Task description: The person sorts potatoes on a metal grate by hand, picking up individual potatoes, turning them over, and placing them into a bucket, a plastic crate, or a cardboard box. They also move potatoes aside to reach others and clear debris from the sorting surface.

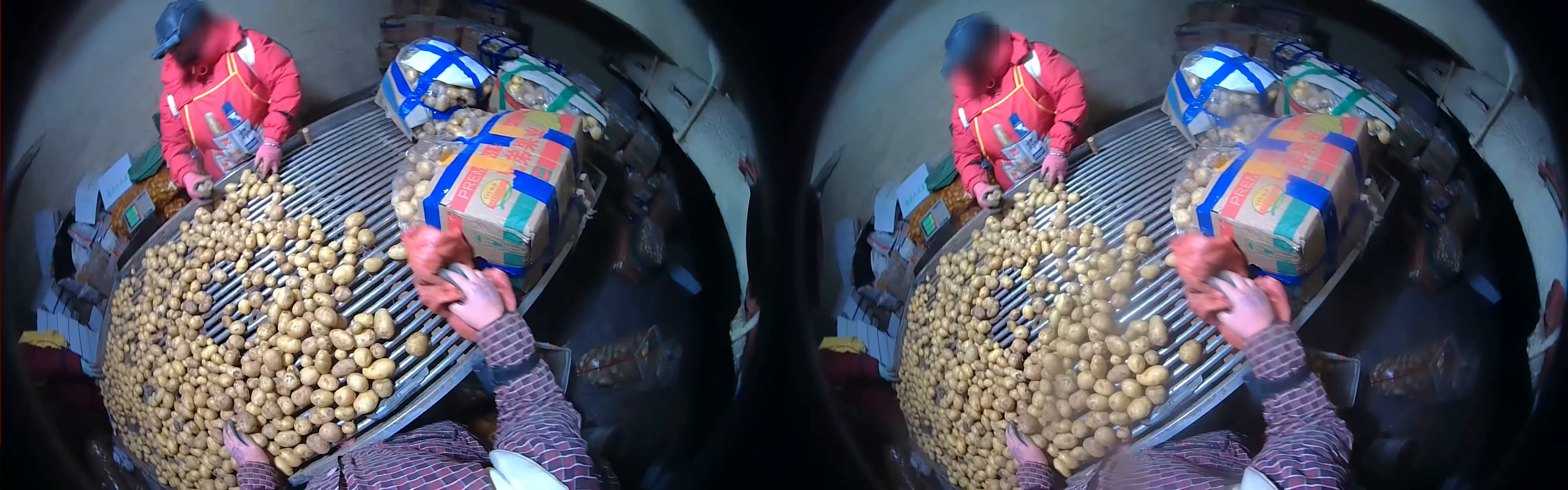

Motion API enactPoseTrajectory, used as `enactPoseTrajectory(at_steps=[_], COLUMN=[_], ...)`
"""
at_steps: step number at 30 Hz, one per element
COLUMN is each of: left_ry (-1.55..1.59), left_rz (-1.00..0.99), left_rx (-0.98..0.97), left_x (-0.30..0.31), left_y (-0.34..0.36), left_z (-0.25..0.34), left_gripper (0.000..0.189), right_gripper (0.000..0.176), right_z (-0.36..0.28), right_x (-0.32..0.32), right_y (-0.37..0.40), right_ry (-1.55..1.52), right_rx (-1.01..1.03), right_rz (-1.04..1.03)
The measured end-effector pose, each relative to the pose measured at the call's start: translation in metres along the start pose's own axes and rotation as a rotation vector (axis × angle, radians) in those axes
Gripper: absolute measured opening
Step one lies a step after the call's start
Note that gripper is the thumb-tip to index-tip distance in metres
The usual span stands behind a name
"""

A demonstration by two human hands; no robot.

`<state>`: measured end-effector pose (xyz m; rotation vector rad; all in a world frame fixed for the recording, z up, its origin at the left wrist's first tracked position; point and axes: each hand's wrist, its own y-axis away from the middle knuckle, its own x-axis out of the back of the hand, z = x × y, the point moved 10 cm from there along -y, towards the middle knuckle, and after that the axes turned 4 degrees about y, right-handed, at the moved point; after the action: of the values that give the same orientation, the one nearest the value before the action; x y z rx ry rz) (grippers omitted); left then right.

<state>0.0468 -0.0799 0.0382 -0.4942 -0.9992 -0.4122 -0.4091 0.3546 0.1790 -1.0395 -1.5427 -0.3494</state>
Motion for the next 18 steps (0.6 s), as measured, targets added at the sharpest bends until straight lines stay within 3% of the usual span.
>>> enactPoseTrajectory(at_steps=[2,3,4,6,8,9,12,14,16,18], left_ry=[0.006,0.004,0.007,0.012,0.014,0.021,0.013,0.024,0.022,0.039], left_rz=[0.010,0.010,0.006,0.015,0.010,0.016,0.026,0.017,0.021,0.001], left_rx=[0.007,0.008,0.005,0.016,0.003,0.004,-0.003,0.008,-0.001,0.012], left_x=[0.000,0.002,0.006,0.007,0.004,0.001,0.003,0.005,0.002,0.005], left_y=[0.000,0.001,0.001,0.001,0.000,-0.001,0.000,0.001,0.000,-0.002], left_z=[-0.001,0.001,0.009,0.008,0.001,-0.001,0.001,0.003,-0.001,0.007], left_gripper=[0.039,0.039,0.039,0.039,0.038,0.038,0.038,0.038,0.038,0.038], right_gripper=[0.055,0.058,0.064,0.069,0.065,0.059,0.049,0.042,0.040,0.047], right_z=[0.060,0.103,0.116,0.136,0.146,0.118,0.040,-0.017,-0.067,-0.082], right_x=[-0.046,-0.077,-0.075,-0.102,-0.119,-0.085,-0.014,0.025,0.021,-0.050], right_y=[0.034,0.055,0.052,0.043,0.039,0.030,0.000,-0.019,-0.031,-0.025], right_ry=[0.227,0.425,0.389,0.372,0.358,0.385,0.493,0.352,0.116,0.049], right_rx=[-0.147,-0.241,-0.462,-0.557,-0.494,-0.480,-0.304,-0.209,-0.077,0.004], right_rz=[-0.262,-0.216,-0.377,-0.655,-0.733,-0.585,-0.408,-0.173,-0.152,-0.314])
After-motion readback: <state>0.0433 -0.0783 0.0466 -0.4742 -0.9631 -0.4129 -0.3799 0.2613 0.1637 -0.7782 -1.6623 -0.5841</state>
